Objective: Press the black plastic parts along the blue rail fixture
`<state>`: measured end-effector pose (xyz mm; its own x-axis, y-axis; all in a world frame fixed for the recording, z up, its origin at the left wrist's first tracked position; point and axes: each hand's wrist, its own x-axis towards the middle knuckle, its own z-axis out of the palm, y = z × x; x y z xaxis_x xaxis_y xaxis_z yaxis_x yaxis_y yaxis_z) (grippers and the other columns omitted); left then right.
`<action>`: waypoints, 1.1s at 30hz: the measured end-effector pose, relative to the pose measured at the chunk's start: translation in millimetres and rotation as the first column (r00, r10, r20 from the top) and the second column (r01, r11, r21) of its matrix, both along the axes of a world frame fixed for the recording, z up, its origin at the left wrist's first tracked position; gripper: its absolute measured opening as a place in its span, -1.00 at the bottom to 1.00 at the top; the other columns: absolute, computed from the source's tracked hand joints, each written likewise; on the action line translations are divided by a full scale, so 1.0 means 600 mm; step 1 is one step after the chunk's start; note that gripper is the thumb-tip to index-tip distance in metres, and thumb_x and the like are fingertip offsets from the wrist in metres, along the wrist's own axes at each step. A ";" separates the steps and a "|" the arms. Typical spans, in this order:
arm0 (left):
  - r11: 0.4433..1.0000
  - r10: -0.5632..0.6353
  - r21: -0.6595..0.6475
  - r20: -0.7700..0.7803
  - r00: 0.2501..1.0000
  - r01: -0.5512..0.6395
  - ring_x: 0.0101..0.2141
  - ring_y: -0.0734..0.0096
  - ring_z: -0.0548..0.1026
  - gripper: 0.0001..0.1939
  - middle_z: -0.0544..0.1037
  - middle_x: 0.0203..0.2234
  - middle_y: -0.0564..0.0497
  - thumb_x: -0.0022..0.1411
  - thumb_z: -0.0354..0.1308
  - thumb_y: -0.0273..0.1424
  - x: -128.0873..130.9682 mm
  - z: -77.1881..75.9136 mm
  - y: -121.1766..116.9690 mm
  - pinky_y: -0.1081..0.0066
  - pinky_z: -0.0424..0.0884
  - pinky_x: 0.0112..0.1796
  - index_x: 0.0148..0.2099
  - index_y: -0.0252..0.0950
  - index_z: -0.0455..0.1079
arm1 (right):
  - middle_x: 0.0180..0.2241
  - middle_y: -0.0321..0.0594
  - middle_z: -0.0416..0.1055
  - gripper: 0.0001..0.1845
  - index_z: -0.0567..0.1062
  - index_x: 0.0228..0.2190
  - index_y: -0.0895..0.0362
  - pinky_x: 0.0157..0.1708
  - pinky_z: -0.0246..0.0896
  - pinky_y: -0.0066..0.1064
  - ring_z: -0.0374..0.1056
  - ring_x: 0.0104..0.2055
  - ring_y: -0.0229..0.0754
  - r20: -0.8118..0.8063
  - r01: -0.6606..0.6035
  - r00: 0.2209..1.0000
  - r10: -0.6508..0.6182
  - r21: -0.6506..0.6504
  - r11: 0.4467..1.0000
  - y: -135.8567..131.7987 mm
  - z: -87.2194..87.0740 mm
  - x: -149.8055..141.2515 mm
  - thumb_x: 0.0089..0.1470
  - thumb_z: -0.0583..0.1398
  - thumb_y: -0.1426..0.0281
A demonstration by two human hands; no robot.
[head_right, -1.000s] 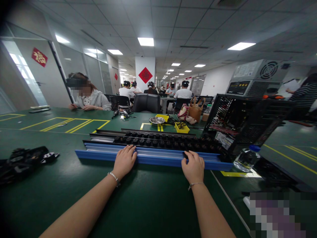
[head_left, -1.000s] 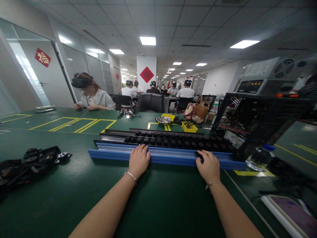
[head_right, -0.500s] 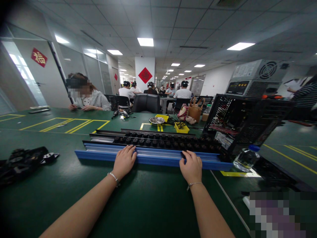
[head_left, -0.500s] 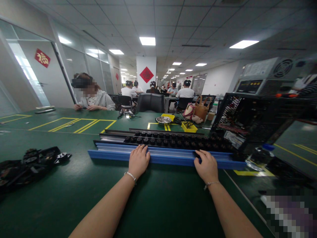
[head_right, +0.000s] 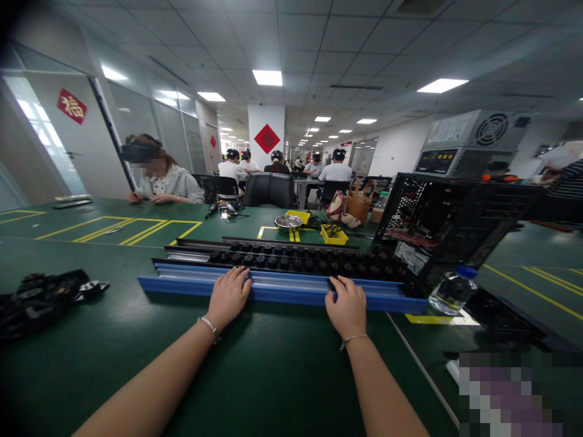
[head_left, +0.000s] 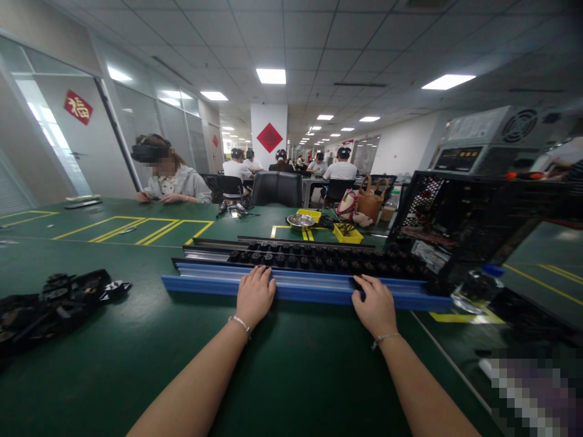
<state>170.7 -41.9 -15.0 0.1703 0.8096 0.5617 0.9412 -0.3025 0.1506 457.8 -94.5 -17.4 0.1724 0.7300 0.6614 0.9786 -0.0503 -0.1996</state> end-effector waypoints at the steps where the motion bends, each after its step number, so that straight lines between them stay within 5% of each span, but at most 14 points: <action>1: 1.000 0.001 -0.001 -0.002 1.000 -0.001 0.11 0.19 0.26 -0.58 0.40 0.06 -0.07 0.29 -0.16 -0.27 0.000 0.000 0.000 0.17 0.22 0.03 0.09 -0.26 0.34 | -0.06 -0.07 0.36 -0.61 0.48 -0.12 0.16 0.02 0.12 -0.14 0.27 -0.06 -0.02 0.002 -0.002 1.000 0.002 0.000 1.000 0.000 0.000 -0.001 0.02 0.03 0.38; 33: 1.000 0.004 -0.017 0.017 1.000 -0.004 0.11 0.19 0.26 -0.59 0.39 0.07 -0.07 0.29 -0.16 -0.27 0.001 0.001 -0.002 0.16 0.21 0.05 0.08 -0.22 0.34 | -0.04 -0.07 0.34 -0.57 0.46 -0.09 0.14 0.03 0.08 -0.10 0.24 -0.04 -0.02 -0.017 -0.056 0.998 0.056 -0.013 0.998 -0.001 0.001 -0.015 0.01 0.02 0.39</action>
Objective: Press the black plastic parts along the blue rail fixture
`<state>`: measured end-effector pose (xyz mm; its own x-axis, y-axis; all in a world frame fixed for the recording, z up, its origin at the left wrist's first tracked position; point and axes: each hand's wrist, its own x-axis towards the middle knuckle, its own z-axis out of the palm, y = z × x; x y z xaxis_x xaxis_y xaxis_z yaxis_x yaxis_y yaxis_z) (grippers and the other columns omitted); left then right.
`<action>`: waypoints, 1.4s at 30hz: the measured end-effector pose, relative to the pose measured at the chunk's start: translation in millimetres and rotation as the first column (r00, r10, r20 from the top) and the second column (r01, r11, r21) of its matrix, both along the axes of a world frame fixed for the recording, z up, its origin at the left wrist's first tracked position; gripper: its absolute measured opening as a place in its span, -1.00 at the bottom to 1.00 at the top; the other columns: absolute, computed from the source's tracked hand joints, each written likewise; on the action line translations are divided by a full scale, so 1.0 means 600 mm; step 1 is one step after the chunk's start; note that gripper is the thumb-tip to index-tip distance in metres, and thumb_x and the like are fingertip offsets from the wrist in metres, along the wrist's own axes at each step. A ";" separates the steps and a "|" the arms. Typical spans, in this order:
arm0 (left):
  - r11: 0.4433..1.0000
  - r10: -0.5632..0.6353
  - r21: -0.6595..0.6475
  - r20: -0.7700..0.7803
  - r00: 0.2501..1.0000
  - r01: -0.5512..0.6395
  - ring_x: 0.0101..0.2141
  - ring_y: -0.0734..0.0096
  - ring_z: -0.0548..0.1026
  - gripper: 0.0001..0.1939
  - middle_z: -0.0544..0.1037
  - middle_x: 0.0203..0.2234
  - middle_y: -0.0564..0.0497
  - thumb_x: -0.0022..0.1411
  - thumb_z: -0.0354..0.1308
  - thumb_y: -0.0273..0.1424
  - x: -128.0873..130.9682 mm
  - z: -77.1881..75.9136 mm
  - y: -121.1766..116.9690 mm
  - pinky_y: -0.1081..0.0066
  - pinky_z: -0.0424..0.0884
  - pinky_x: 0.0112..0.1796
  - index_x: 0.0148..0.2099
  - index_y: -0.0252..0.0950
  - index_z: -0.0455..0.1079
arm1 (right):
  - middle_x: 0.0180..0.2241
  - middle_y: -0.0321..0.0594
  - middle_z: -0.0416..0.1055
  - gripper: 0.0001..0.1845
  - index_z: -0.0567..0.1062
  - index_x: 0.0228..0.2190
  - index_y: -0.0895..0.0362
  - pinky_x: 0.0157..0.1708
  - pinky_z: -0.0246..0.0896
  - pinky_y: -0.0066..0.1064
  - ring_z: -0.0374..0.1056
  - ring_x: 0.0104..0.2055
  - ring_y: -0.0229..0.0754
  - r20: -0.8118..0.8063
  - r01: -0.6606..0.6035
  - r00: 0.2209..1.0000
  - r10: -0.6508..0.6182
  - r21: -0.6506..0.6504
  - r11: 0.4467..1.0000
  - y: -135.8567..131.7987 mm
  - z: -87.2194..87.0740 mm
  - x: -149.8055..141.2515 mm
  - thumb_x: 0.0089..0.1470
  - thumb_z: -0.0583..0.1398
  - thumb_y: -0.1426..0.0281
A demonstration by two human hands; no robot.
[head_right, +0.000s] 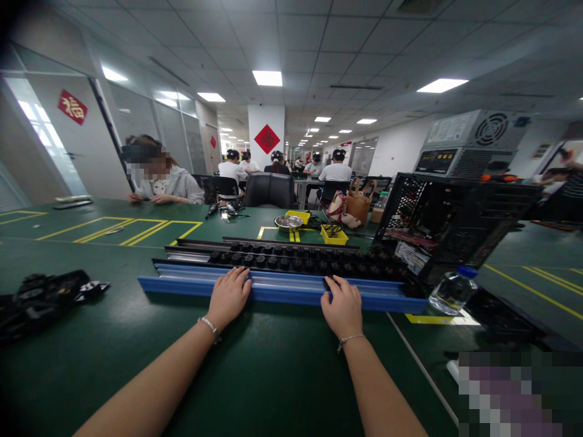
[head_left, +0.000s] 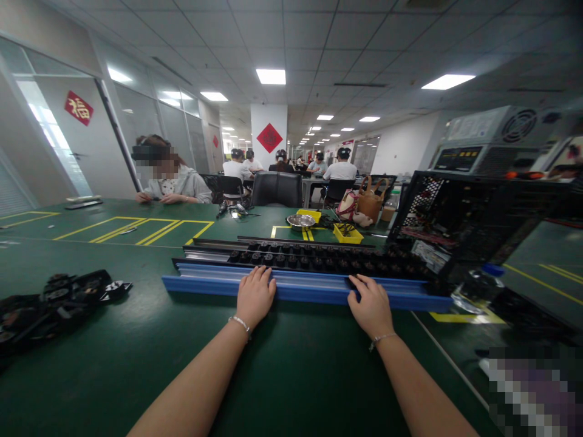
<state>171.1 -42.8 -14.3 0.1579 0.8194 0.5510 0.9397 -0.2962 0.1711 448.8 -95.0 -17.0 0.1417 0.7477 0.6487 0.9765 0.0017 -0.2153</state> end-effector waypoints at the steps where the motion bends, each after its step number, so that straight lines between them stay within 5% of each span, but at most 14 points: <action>1: 1.000 -0.001 0.001 -0.002 1.000 0.001 0.11 0.19 0.26 -0.59 0.39 0.07 -0.07 0.29 -0.16 -0.28 0.000 0.000 0.000 0.16 0.21 0.04 0.08 -0.23 0.34 | -0.04 -0.07 0.34 -0.57 0.46 -0.09 0.14 0.03 0.08 -0.10 0.25 -0.04 -0.02 0.001 -0.003 1.000 0.003 -0.001 1.000 0.000 0.000 -0.001 0.01 0.02 0.39; 42: 1.000 0.001 0.007 -0.012 1.000 -0.001 0.11 0.20 0.26 -0.58 0.39 0.07 -0.08 0.29 -0.17 -0.27 0.001 -0.001 0.000 0.17 0.20 0.04 0.09 -0.22 0.34 | -0.02 -0.04 0.36 -0.56 0.44 -0.07 0.18 0.09 0.08 -0.11 0.24 0.04 -0.03 -0.018 -0.117 0.993 0.117 0.018 0.993 0.001 0.000 -0.016 0.01 0.01 0.42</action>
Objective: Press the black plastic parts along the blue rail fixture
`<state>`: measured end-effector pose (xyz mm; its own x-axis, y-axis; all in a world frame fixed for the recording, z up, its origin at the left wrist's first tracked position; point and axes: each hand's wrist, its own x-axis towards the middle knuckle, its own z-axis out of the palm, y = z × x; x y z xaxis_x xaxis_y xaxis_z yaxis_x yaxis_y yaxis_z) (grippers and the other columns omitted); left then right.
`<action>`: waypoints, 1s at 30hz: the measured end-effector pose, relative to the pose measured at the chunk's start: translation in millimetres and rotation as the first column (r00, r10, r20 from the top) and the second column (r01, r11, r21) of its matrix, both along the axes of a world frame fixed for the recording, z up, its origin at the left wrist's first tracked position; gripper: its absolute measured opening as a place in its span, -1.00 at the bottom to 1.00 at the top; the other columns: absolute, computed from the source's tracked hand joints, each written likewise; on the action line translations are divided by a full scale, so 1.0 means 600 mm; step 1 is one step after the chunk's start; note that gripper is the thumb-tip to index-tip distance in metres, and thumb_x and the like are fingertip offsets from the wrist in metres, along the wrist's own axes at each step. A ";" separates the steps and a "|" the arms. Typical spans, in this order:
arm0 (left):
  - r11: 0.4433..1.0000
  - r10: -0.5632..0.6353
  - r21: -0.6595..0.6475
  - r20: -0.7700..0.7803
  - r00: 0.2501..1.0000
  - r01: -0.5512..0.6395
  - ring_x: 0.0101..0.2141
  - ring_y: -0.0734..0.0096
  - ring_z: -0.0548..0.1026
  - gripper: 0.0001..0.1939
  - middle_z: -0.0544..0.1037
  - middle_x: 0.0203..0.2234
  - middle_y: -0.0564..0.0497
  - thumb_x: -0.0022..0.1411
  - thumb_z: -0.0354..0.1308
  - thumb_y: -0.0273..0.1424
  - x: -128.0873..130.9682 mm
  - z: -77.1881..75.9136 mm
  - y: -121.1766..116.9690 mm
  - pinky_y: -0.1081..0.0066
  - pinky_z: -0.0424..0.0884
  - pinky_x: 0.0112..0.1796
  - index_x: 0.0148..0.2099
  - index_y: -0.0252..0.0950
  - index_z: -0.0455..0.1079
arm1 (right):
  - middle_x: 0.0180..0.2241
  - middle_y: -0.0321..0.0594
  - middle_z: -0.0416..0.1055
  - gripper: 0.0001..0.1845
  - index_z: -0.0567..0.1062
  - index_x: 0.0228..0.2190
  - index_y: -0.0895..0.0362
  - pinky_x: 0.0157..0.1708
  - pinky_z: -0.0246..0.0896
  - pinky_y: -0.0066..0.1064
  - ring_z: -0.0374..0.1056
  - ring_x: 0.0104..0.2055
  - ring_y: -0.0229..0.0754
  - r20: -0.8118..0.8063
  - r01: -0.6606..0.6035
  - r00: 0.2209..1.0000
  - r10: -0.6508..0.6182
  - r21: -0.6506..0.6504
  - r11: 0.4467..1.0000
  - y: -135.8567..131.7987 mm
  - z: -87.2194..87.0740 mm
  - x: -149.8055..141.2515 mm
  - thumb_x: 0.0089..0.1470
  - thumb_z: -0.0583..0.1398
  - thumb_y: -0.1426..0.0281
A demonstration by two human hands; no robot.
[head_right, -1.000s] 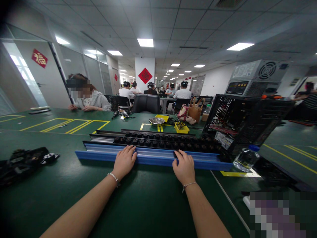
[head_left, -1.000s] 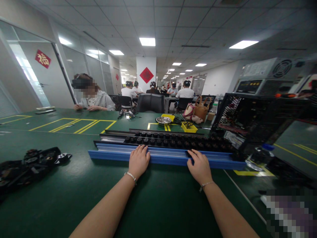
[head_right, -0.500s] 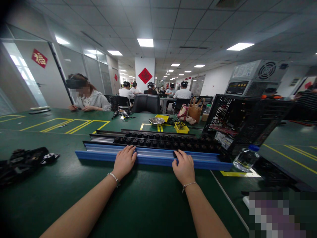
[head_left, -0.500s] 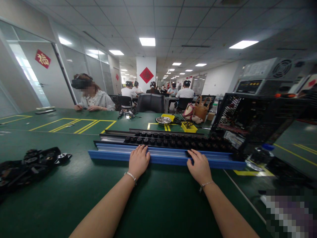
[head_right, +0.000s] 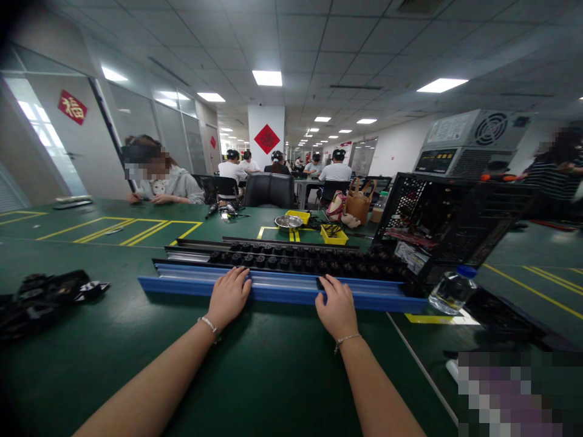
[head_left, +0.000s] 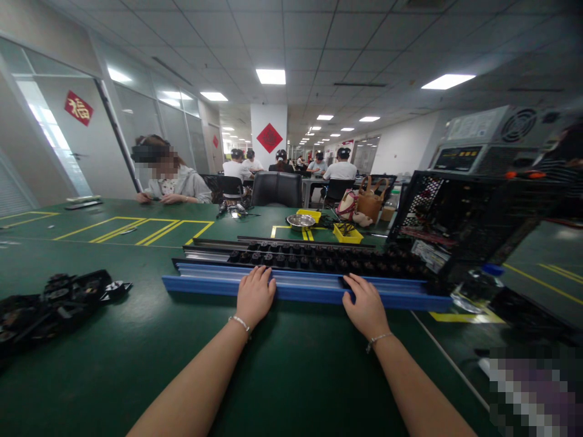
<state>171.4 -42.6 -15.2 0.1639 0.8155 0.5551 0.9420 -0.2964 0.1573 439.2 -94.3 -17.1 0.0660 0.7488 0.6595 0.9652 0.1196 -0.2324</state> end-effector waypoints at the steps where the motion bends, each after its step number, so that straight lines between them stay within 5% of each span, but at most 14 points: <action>1: 1.000 0.000 -0.002 0.002 1.000 0.000 0.11 0.19 0.26 -0.58 0.39 0.07 -0.07 0.29 -0.17 -0.27 0.000 0.000 0.000 0.16 0.21 0.04 0.09 -0.22 0.34 | -0.02 -0.04 0.36 -0.56 0.44 -0.07 0.18 0.09 0.08 -0.11 0.24 0.04 -0.03 -0.002 0.002 1.000 -0.002 -0.003 1.000 0.000 0.001 0.000 0.02 0.01 0.41; 30: 1.000 0.006 -0.006 -0.016 1.000 -0.006 0.11 0.19 0.26 -0.58 0.39 0.07 -0.05 0.29 -0.17 -0.27 0.000 0.002 -0.001 0.16 0.22 0.03 0.09 -0.25 0.33 | 0.02 -0.03 0.35 -0.54 0.43 -0.06 0.22 0.13 0.06 -0.05 0.25 0.06 -0.03 -0.004 -0.053 0.999 0.053 -0.030 0.998 0.004 -0.004 -0.002 0.01 0.00 0.41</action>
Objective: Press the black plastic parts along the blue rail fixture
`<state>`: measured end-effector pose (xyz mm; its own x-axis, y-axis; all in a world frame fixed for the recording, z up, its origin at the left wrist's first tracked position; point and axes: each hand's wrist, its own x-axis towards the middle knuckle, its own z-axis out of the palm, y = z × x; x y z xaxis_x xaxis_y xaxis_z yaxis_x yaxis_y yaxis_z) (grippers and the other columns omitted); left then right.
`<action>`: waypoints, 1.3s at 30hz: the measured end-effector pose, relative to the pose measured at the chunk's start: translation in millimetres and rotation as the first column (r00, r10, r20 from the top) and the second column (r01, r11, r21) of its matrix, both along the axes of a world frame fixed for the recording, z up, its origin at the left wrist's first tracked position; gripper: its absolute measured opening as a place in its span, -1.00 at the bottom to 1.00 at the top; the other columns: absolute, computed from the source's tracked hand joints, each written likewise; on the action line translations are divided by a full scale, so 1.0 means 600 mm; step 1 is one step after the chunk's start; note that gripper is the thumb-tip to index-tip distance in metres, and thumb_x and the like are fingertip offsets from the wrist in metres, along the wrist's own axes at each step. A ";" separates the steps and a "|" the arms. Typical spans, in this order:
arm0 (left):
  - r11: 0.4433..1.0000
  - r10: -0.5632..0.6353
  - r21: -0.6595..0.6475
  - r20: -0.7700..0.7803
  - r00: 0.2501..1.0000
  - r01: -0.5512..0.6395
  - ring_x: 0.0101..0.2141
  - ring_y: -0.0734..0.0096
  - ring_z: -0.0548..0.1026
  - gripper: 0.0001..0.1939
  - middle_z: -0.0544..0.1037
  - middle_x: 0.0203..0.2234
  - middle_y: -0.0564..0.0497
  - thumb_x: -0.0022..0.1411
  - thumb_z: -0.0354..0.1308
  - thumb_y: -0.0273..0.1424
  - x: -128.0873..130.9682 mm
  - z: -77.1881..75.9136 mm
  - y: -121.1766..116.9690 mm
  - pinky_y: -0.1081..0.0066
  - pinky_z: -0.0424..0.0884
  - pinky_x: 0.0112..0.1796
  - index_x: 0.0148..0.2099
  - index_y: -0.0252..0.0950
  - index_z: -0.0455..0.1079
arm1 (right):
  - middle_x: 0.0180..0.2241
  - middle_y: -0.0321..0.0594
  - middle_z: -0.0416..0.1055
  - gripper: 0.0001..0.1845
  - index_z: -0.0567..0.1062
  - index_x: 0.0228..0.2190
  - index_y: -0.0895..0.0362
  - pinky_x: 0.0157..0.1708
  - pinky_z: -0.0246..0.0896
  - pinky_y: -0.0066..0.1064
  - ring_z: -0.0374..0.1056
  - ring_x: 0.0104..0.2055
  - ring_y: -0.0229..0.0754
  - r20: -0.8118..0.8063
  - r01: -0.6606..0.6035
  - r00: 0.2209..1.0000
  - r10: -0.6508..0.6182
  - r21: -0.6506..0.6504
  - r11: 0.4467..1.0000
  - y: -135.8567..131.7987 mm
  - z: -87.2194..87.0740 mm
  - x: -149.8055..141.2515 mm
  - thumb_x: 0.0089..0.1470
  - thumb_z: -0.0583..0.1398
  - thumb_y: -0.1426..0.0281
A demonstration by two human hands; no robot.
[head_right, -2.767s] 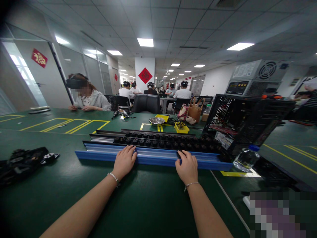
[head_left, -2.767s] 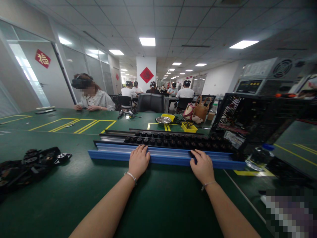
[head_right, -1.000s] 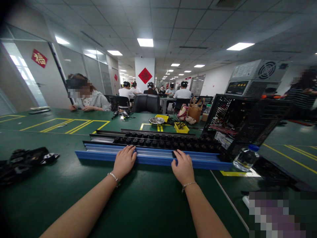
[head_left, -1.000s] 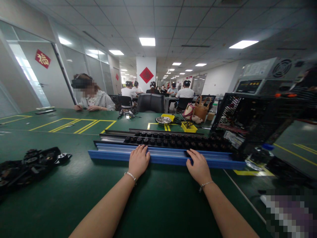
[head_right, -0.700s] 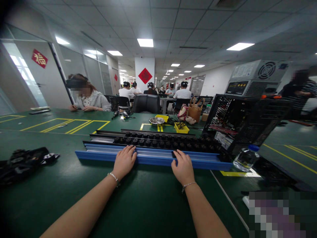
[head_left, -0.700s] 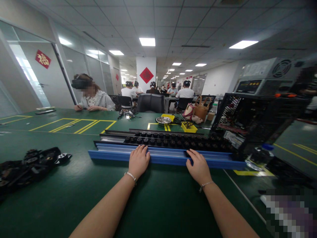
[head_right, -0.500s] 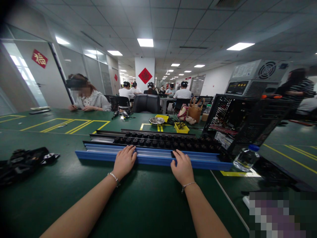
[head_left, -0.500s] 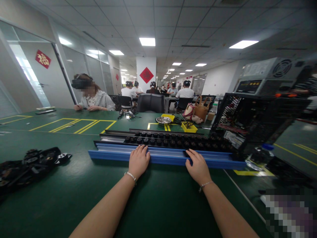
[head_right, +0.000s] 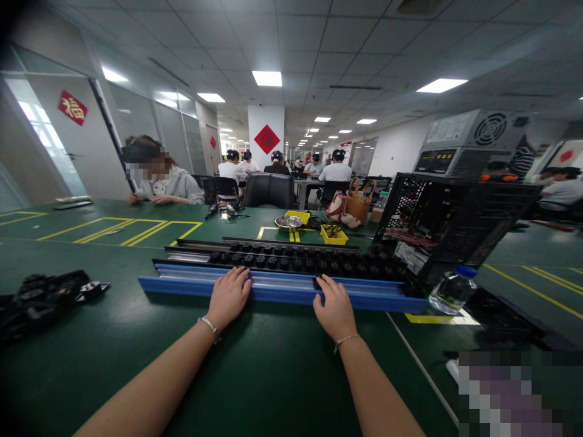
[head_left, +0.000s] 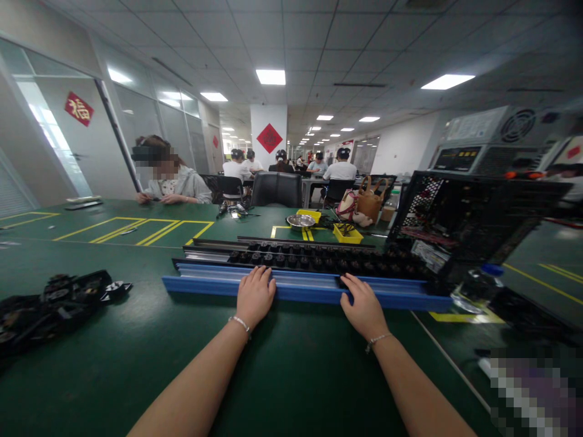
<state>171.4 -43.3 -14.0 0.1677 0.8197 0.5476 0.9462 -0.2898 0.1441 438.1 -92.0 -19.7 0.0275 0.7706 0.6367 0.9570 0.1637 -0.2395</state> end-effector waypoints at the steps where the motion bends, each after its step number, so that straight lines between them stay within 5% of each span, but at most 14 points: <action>1: 1.000 0.001 -0.004 0.001 1.000 -0.001 0.11 0.20 0.26 -0.58 0.39 0.07 -0.05 0.29 -0.17 -0.27 0.000 0.000 0.000 0.16 0.21 0.03 0.09 -0.25 0.33 | 0.02 -0.02 0.35 -0.54 0.43 -0.06 0.22 0.13 0.06 -0.05 0.25 0.07 -0.03 0.000 -0.005 1.000 0.005 -0.002 1.000 0.000 0.000 -0.001 0.01 0.00 0.41; 39: 1.000 0.000 0.010 0.004 1.000 0.000 0.11 0.19 0.26 -0.57 0.39 0.07 -0.06 0.29 -0.18 -0.26 -0.001 -0.004 0.003 0.17 0.21 0.03 0.10 -0.23 0.33 | 0.09 -0.03 0.23 -0.52 0.37 0.00 0.18 0.16 0.08 -0.11 0.17 0.13 -0.04 -0.088 -0.147 0.986 0.145 -0.022 0.989 -0.006 0.006 -0.018 0.01 0.02 0.42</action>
<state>170.9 -41.2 -16.6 0.1656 0.8141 0.5566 0.9455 -0.2915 0.1451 427.3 -95.9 -16.0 -0.0329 0.7882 0.6145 0.8991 0.2919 -0.3263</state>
